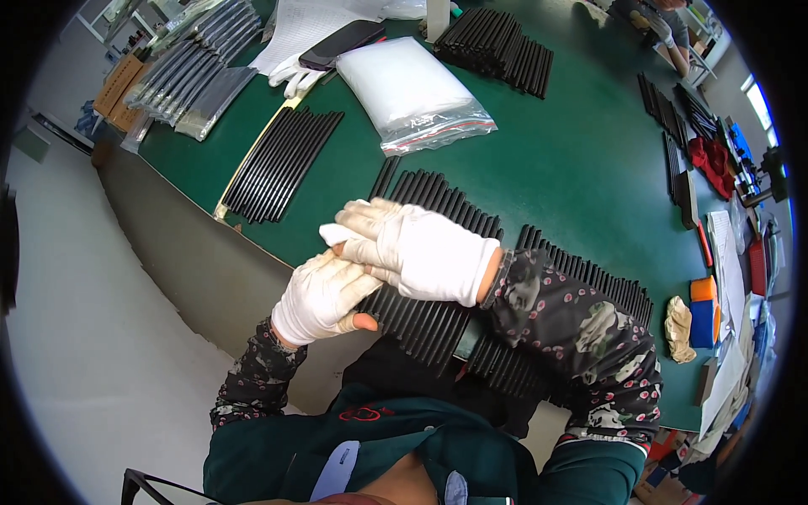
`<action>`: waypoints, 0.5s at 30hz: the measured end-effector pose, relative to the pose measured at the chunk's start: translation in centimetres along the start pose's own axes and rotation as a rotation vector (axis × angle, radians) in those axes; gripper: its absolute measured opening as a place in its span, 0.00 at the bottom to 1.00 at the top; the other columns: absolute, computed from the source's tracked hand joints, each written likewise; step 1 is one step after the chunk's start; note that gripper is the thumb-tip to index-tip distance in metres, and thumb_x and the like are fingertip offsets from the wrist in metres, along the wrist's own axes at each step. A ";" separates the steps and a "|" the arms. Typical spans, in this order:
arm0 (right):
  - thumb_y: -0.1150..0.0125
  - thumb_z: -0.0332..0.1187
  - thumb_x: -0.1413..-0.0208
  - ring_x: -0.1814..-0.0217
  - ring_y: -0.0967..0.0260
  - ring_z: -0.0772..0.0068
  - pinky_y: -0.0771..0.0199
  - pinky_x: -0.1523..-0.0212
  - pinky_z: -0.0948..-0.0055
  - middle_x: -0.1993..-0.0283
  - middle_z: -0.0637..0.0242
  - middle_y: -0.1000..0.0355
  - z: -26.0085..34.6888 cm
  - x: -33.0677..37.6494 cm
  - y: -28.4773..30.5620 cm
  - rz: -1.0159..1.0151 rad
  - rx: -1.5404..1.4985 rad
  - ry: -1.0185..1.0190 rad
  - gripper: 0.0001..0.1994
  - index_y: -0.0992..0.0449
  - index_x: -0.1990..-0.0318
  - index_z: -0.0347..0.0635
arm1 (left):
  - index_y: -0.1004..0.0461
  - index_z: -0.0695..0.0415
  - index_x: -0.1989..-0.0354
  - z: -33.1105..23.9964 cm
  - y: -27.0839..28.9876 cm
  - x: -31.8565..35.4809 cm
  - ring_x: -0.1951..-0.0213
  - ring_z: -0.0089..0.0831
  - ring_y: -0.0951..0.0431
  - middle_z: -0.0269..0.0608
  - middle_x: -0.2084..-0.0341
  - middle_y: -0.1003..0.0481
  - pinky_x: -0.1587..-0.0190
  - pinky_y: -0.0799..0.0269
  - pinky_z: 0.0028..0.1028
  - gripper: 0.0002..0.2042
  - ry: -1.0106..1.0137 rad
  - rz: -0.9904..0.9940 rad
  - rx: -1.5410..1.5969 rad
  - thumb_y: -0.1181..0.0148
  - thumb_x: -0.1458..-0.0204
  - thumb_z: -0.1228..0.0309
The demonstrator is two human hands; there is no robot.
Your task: Cleaning individual black rods with a cloth and air duster before bundling them together.
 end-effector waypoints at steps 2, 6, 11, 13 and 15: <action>0.45 0.37 0.41 0.39 0.36 0.52 0.37 0.38 0.62 0.41 0.55 0.32 -3.1 0.3 1.7 -0.007 0.352 -0.131 0.23 0.34 0.38 0.44 | 0.26 0.59 0.56 -0.7 1.3 -0.5 0.49 0.45 0.25 0.46 0.54 0.25 0.43 0.31 0.42 0.29 -0.080 -0.147 0.007 0.56 0.44 0.43; 0.42 0.32 0.47 0.45 0.33 0.55 0.35 0.41 0.64 0.50 0.54 0.31 -4.6 -0.3 0.7 0.036 0.117 -0.240 0.21 0.33 0.45 0.41 | 0.27 0.61 0.54 -0.6 1.5 -0.7 0.49 0.45 0.25 0.46 0.54 0.25 0.43 0.31 0.41 0.29 -0.124 -0.232 -0.014 0.57 0.42 0.44; 0.44 0.27 0.46 0.62 0.27 0.63 0.26 0.58 0.66 0.63 0.66 0.26 -8.8 0.5 2.2 -0.037 -0.001 -0.370 0.15 0.30 0.49 0.47 | 0.29 0.58 0.52 -0.6 1.3 -0.7 0.50 0.47 0.24 0.47 0.53 0.26 0.46 0.29 0.42 0.28 -0.107 -0.234 0.018 0.56 0.42 0.43; 0.48 0.32 0.38 0.66 0.30 0.71 0.29 0.60 0.74 0.66 0.68 0.28 -10.3 -0.1 2.2 0.008 -0.041 -0.561 0.06 0.27 0.57 0.44 | 0.30 0.57 0.52 -0.4 1.3 -0.6 0.50 0.48 0.24 0.47 0.53 0.25 0.46 0.29 0.42 0.28 -0.108 -0.249 0.037 0.56 0.42 0.43; 0.49 0.35 0.36 0.67 0.32 0.75 0.30 0.61 0.78 0.67 0.70 0.29 -11.2 0.7 1.1 0.072 -0.240 -0.761 0.08 0.26 0.58 0.43 | 0.31 0.57 0.50 -0.4 1.2 -0.6 0.50 0.48 0.24 0.47 0.53 0.26 0.47 0.29 0.42 0.29 -0.112 -0.245 0.035 0.57 0.42 0.42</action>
Point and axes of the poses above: each hand's wrist, its own x-axis away from the middle knuckle, its own y-axis out of the back of the hand, z = x × y, the point moved 8 cm from there along -x, towards the middle knuckle
